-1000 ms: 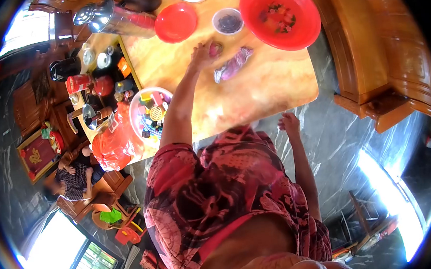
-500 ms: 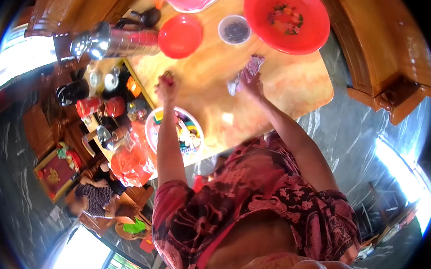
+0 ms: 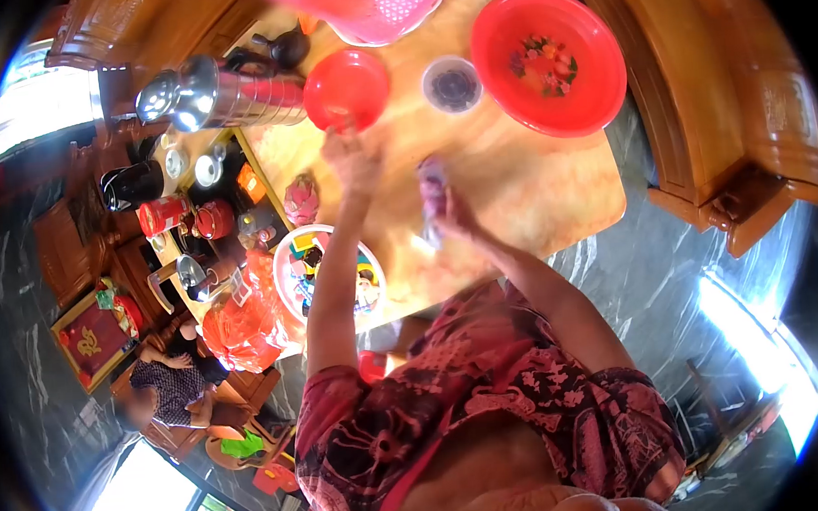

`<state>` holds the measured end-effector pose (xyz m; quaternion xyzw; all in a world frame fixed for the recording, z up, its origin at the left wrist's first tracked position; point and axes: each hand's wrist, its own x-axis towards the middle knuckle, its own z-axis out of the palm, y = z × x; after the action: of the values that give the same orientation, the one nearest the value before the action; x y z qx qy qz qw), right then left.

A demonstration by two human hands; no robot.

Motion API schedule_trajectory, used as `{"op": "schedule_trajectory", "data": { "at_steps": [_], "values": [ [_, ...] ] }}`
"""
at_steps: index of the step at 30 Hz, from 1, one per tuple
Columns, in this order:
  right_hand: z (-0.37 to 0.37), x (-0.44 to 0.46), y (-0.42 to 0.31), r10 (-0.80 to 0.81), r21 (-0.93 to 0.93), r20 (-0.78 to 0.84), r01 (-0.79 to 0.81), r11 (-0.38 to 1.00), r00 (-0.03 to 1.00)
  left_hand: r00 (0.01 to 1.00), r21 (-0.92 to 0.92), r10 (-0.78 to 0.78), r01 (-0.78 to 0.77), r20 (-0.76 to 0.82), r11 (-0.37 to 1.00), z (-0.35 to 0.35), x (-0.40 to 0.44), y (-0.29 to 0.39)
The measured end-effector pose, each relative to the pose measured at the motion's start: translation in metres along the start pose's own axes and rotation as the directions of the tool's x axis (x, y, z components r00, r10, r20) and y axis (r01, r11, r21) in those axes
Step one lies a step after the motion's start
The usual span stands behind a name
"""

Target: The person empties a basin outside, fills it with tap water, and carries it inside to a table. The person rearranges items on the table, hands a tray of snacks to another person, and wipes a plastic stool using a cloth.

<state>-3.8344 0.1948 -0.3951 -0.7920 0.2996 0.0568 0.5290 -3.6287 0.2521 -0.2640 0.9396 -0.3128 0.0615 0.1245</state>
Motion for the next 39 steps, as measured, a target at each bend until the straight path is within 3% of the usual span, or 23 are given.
{"op": "schedule_trajectory", "data": {
  "at_steps": [1,3,6,11,14,15,17,19,21,24,26,28,29,30,31,32,33,34,35,37,38,39],
  "values": [
    [-0.005,-0.017,-0.015,-0.065,-0.043,0.146,0.072,0.996,0.987,0.994,0.018,0.049,-0.051,0.094,0.999,0.002,0.012,0.029],
    [-0.018,-0.045,-0.043,-0.113,-0.009,0.238,0.119,0.993,0.965,0.964,-0.011,0.141,-0.142,0.227,0.990,0.008,0.036,0.082],
    [-0.032,-0.065,-0.020,-0.103,-0.108,0.285,0.139,0.984,0.953,0.893,-0.076,0.190,-0.175,0.408,0.982,0.017,0.071,0.139],
    [-0.090,-0.087,0.034,-0.122,-0.164,0.293,0.176,0.971,0.948,0.877,-0.116,0.152,-0.111,0.456,0.987,0.055,0.085,0.160],
    [-0.124,-0.088,0.056,-0.066,-0.348,0.314,0.180,0.920,0.947,0.837,-0.059,0.072,-0.048,0.542,0.997,0.052,0.087,0.168],
    [-0.137,-0.086,0.057,-0.015,-0.369,0.328,0.143,0.918,0.945,0.838,-0.051,0.063,-0.042,0.542,0.998,0.052,0.084,0.164],
    [-0.150,-0.088,0.075,-0.081,-0.366,0.214,0.156,0.917,0.974,0.844,-0.030,-0.037,0.063,0.535,0.998,0.057,0.065,0.144],
    [-0.167,-0.085,0.082,-0.013,-0.379,0.233,0.103,0.920,0.972,0.869,-0.058,-0.044,0.083,0.493,0.995,0.052,0.038,0.116],
    [-0.178,-0.089,0.090,-0.053,-0.341,0.226,0.130,0.931,0.973,0.866,-0.010,-0.091,0.110,0.492,0.994,0.043,0.009,0.083],
    [-0.186,-0.090,0.106,-0.068,-0.275,0.230,0.132,0.952,0.971,0.807,0.096,-0.313,0.308,0.500,0.946,0.008,-0.009,0.044],
    [-0.191,-0.088,0.122,-0.047,-0.246,0.241,0.108,0.963,0.969,0.787,0.190,-0.450,0.409,0.423,0.893,0.010,-0.022,0.006],
    [-0.200,-0.082,0.126,0.024,0.188,0.112,-0.045,0.981,0.993,0.759,0.227,-0.561,0.513,0.330,0.828,0.000,-0.025,-0.017],
    [-0.209,-0.078,0.122,0.023,0.186,0.101,-0.042,0.982,0.995,0.720,0.229,-0.625,0.581,0.302,0.781,-0.011,-0.023,-0.020],
    [-0.231,-0.075,0.097,0.185,0.461,0.078,-0.200,0.865,0.980,0.716,0.226,-0.649,0.609,0.257,0.761,-0.011,-0.024,-0.028],
    [-0.248,-0.071,0.075,0.339,0.695,0.103,-0.312,0.648,0.935,0.720,0.220,-0.645,0.606,0.256,0.764,-0.006,-0.025,-0.037],
    [-0.258,-0.064,0.068,0.335,0.698,0.094,-0.302,0.650,0.938,0.739,0.215,-0.647,0.612,0.189,0.761,-0.001,-0.023,-0.046],
    [-0.267,-0.058,0.064,0.339,0.804,0.013,-0.211,0.556,0.941,0.753,0.209,-0.646,0.617,0.122,0.759,0.002,-0.020,-0.050],
    [-0.275,-0.050,0.058,0.351,0.886,-0.066,-0.107,0.451,0.934,0.702,0.246,-0.696,0.655,0.153,0.715,0.000,-0.017,-0.050],
    [-0.282,-0.041,0.051,0.346,0.887,-0.075,-0.096,0.451,0.935,0.708,0.239,-0.690,0.651,0.150,0.720,-0.002,-0.015,-0.052],
    [-0.293,-0.023,0.039,0.412,0.957,-0.051,-0.073,0.280,0.910,0.712,0.217,-0.689,0.657,0.137,0.722,-0.005,-0.012,-0.064],
    [-0.294,-0.011,0.041,0.371,0.971,-0.024,-0.066,0.229,0.928,0.668,0.179,-0.728,0.706,0.155,0.686,-0.006,-0.006,-0.068],
    [-0.293,0.000,0.044,0.380,0.972,-0.034,-0.058,0.228,0.924,0.685,0.199,-0.715,0.688,0.141,0.698,-0.001,-0.003,-0.074]
  ]
}}
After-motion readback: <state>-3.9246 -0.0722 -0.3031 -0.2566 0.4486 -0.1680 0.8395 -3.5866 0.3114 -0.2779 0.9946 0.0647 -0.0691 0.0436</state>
